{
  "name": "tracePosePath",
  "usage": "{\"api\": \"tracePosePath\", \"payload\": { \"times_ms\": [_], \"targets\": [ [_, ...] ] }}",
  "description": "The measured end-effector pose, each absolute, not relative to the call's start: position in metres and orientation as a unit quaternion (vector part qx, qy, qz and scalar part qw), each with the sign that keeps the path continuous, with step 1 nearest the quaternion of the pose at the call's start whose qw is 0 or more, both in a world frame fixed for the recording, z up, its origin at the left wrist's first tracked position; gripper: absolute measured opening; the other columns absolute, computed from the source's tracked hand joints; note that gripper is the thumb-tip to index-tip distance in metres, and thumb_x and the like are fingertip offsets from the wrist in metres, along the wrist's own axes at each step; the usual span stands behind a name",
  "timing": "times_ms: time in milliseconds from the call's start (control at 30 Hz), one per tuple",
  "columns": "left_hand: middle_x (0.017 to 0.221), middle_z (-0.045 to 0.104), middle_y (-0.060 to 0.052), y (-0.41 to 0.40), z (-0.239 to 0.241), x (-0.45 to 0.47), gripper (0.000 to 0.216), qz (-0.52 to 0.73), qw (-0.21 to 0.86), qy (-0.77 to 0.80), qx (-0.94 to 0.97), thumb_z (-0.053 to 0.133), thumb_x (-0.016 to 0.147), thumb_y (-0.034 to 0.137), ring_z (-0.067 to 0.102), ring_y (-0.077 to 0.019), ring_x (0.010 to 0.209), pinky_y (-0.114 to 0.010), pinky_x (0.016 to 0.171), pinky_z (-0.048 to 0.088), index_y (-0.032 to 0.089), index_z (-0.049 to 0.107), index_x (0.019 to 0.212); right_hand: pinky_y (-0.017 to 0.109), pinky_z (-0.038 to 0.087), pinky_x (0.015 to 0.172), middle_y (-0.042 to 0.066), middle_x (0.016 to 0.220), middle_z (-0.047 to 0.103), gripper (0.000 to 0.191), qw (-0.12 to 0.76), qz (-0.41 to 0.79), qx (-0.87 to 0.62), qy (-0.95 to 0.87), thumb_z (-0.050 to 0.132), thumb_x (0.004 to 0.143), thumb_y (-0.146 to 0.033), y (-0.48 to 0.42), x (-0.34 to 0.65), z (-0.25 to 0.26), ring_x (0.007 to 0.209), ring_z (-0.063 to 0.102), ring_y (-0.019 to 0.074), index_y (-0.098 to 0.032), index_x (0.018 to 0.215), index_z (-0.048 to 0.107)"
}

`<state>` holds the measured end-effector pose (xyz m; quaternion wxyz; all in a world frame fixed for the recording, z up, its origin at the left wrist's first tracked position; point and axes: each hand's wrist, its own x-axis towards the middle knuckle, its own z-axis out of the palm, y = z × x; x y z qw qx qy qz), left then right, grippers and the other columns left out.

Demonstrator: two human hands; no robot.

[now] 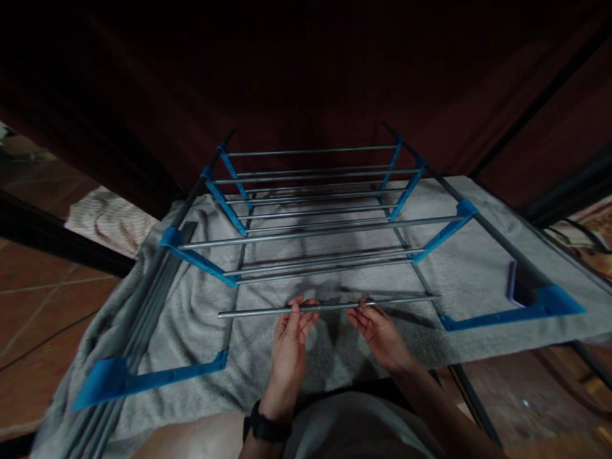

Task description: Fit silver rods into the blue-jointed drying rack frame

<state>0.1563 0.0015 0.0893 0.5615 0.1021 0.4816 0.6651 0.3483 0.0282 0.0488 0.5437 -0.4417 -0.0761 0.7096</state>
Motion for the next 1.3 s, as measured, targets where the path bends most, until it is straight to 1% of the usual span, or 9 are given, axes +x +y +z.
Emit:
{"api": "tracePosePath", "payload": {
  "times_ms": [167,333,467,600,733,900,1067,1233,1300],
  "targets": [
    [0.106,0.083,-0.008,0.005,0.104,0.142,0.049,0.705,0.519,0.47,0.116,0.089,0.085,0.057,0.08,-0.0232,0.105,-0.037,0.096,0.06,0.023,0.074,0.117,0.033,0.068,0.089,0.001,0.089,0.085,0.033,0.536,0.711,-0.449,-0.076,0.104,0.063,-0.033,0.027,0.352,0.05,0.09,0.083,0.0214,-0.025,0.086,0.081],
    [0.104,0.084,-0.009,0.012,0.122,0.129,0.054,0.752,0.471,0.444,0.122,0.086,0.086,0.064,0.081,-0.026,0.107,-0.043,0.102,0.059,0.025,0.071,0.122,0.032,0.068,0.087,0.001,0.091,0.084,0.032,0.518,0.729,-0.441,-0.078,0.1,0.07,-0.034,0.027,0.351,0.059,0.091,0.082,0.0202,-0.026,0.094,0.082],
    [0.104,0.084,-0.008,0.018,0.138,0.121,0.054,0.785,0.437,0.417,0.14,0.079,0.089,0.069,0.08,-0.0269,0.108,-0.048,0.108,0.056,0.028,0.071,0.124,0.033,0.068,0.087,0.001,0.094,0.084,0.027,0.514,0.742,-0.425,-0.07,0.095,0.075,-0.032,0.026,0.347,0.066,0.09,0.081,0.0203,-0.028,0.098,0.082],
    [0.106,0.084,-0.007,0.022,0.153,0.111,0.055,0.804,0.417,0.397,0.15,0.075,0.091,0.072,0.08,-0.0262,0.109,-0.047,0.109,0.054,0.03,0.071,0.127,0.033,0.068,0.089,0.002,0.097,0.084,0.021,0.502,0.758,-0.411,-0.068,0.091,0.082,-0.031,0.024,0.345,0.067,0.092,0.082,0.02,-0.027,0.1,0.081],
    [0.101,0.084,-0.005,0.028,0.162,0.105,0.054,0.814,0.405,0.384,0.16,0.073,0.093,0.072,0.08,-0.0241,0.102,-0.042,0.101,0.057,0.03,0.073,0.126,0.034,0.068,0.089,0.003,0.098,0.085,0.019,0.485,0.775,-0.4,-0.064,0.089,0.085,-0.031,0.023,0.345,0.068,0.094,0.082,0.0203,-0.026,0.102,0.081],
    [0.097,0.083,-0.005,0.031,0.164,0.108,0.051,0.815,0.409,0.376,0.165,0.077,0.092,0.069,0.079,-0.0227,0.097,-0.038,0.093,0.059,0.026,0.075,0.119,0.034,0.068,0.09,0.003,0.101,0.085,0.019,0.467,0.798,-0.375,-0.061,0.088,0.087,-0.03,0.02,0.342,0.073,0.094,0.082,0.0202,-0.025,0.104,0.081],
    [0.097,0.081,-0.005,0.03,0.162,0.12,0.048,0.803,0.423,0.385,0.169,0.078,0.092,0.066,0.078,-0.0219,0.096,-0.039,0.095,0.059,0.025,0.077,0.116,0.033,0.068,0.084,0.005,0.112,0.085,0.018,0.452,0.814,-0.36,-0.06,0.086,0.091,-0.033,0.016,0.336,0.076,0.089,0.082,0.019,-0.025,0.107,0.081],
    [0.098,0.082,-0.005,0.026,0.157,0.144,0.044,0.78,0.459,0.391,0.17,0.081,0.091,0.063,0.078,-0.0228,0.098,-0.041,0.099,0.06,0.026,0.078,0.114,0.032,0.067,0.083,0.005,0.112,0.086,0.021,0.439,0.824,-0.354,-0.051,0.087,0.09,-0.033,0.017,0.331,0.081,0.09,0.083,0.0192,-0.024,0.108,0.08],
    [0.099,0.082,-0.005,0.023,0.153,0.155,0.042,0.768,0.473,0.396,0.172,0.081,0.092,0.062,0.078,-0.0231,0.099,-0.043,0.102,0.06,0.027,0.078,0.115,0.031,0.066,0.084,0.006,0.116,0.085,0.022,0.431,0.83,-0.349,-0.062,0.087,0.09,-0.035,0.017,0.331,0.085,0.092,0.082,0.0186,-0.024,0.107,0.08]
  ]
}}
